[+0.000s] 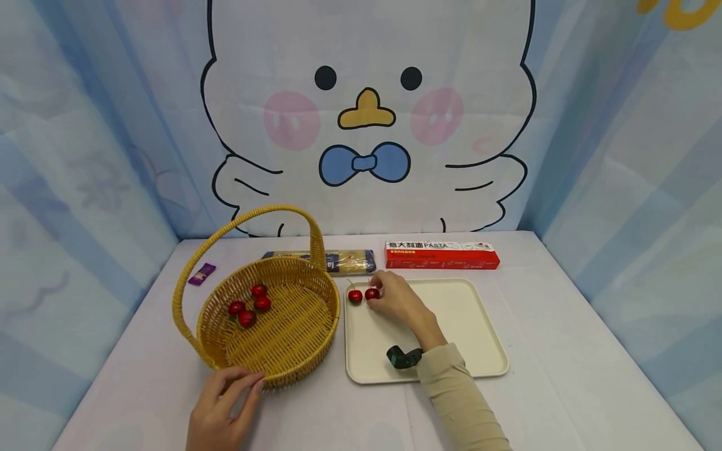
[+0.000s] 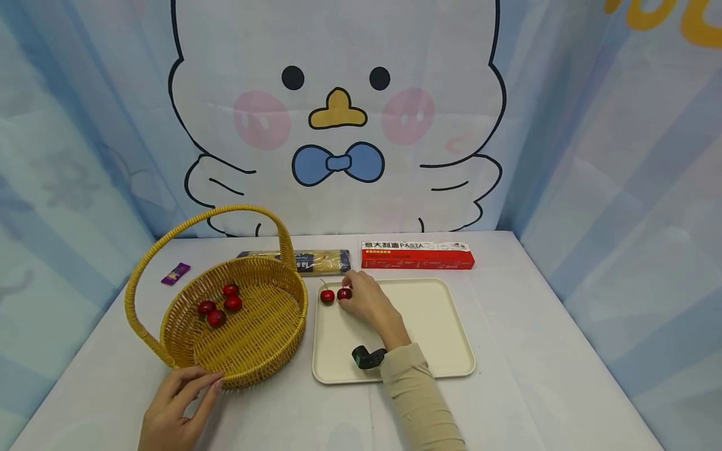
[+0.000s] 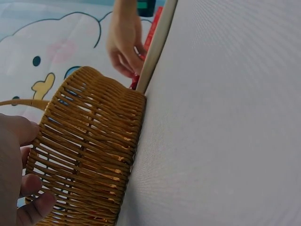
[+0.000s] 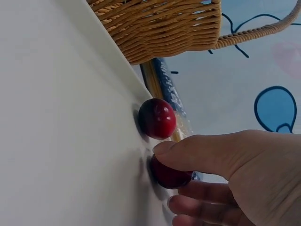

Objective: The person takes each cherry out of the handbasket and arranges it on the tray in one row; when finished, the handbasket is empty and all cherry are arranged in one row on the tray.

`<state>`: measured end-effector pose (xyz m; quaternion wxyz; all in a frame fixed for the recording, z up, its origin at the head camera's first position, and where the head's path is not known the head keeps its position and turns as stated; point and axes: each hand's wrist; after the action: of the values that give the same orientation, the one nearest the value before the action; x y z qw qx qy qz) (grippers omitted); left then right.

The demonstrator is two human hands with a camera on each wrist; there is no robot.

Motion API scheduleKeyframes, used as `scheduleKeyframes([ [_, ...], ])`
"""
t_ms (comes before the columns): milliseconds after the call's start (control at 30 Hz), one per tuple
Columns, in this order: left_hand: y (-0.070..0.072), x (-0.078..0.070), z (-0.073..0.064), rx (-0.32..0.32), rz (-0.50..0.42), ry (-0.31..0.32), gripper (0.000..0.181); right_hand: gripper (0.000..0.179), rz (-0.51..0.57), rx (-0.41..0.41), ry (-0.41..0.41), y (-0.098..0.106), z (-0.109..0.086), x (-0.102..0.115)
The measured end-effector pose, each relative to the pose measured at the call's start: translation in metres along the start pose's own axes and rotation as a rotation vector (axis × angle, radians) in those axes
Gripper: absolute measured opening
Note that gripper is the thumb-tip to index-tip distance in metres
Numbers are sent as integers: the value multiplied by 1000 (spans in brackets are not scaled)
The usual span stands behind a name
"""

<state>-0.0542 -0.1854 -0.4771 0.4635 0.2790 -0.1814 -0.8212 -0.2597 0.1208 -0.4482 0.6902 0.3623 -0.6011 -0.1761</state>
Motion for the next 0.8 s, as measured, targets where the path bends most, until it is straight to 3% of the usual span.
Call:
scheduleKeyframes([
  [233,-1,0,0,-14,3,-4,50,40,1,-14,-8,9,-2,10],
  [567,1,0,0,13,8,21,51,42,28,-30,67,18,-7,29],
  [800,0,-1,1,-14,-5,2,50,42,40,-32,130,20,-10,56],
])
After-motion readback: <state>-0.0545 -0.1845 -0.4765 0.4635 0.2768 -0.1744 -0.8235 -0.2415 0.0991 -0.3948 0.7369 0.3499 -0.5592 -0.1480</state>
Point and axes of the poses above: each hand's wrist, its own z-axis towards the middle knuckle, its own y-axis out of the back of the hand, x = y × z, and after that the axes turned 9 degrees about z, right-handed
